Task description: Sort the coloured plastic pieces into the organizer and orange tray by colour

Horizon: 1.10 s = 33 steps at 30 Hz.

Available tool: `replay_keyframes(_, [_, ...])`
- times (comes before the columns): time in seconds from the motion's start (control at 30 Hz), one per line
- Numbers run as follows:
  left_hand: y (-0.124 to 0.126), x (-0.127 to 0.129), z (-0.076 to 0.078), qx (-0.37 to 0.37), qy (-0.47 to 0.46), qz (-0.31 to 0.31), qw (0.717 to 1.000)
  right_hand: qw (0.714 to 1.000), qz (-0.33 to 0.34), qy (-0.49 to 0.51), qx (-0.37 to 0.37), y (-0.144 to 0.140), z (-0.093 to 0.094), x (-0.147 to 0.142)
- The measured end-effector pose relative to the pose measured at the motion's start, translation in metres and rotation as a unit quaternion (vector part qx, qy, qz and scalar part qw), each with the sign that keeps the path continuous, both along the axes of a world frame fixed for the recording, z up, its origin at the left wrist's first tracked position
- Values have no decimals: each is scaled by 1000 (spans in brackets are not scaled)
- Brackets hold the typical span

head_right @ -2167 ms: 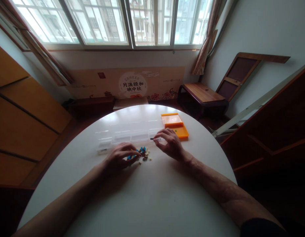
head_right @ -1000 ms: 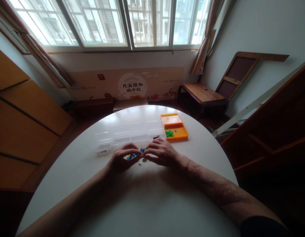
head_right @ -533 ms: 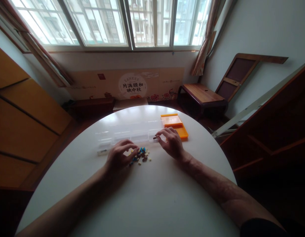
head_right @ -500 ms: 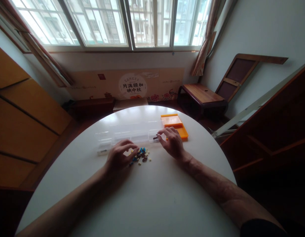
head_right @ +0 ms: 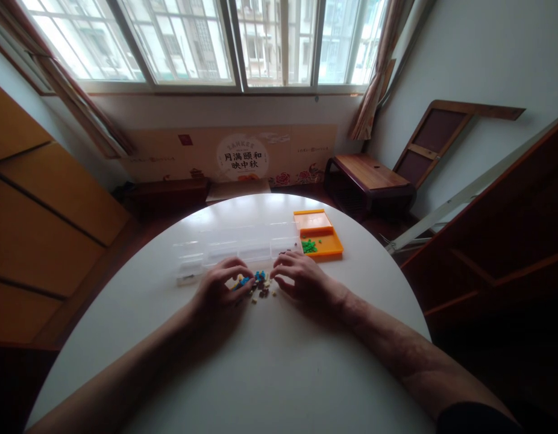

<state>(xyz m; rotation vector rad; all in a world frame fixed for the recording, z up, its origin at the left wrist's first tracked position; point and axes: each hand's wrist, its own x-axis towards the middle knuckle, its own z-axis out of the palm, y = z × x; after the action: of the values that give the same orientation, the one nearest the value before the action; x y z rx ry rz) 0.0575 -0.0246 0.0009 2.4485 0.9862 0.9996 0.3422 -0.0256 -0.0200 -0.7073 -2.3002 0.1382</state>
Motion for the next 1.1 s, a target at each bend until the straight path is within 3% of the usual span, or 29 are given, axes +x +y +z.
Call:
replay_keyframes(0.2, [0,-1,-1,14,21,-42,999,998,59,-29,-23,-7,5,-6])
replay_keyframes(0.5, [0,-1,-5,65,52,-108,991,997,69,-31,-13,-5,-3,-9])
replay_keyframes(0.73, [-1,1,-7,79,65,-118,988,997,69,-23,-14,-5,0,-10])
replay_keyframes(0.87, [-2,1,-7,82,76,-117,987,999,-15,47,-14,-1,0,-4])
replay_keyframes(0.97, [-2,1,-9,87,88,-124,985,989,-101,110,-12,6,-2,3])
replay_keyframes(1.1, [-2,1,-8,87,93,-131,983,974,-167,146,-31,12,-5,11])
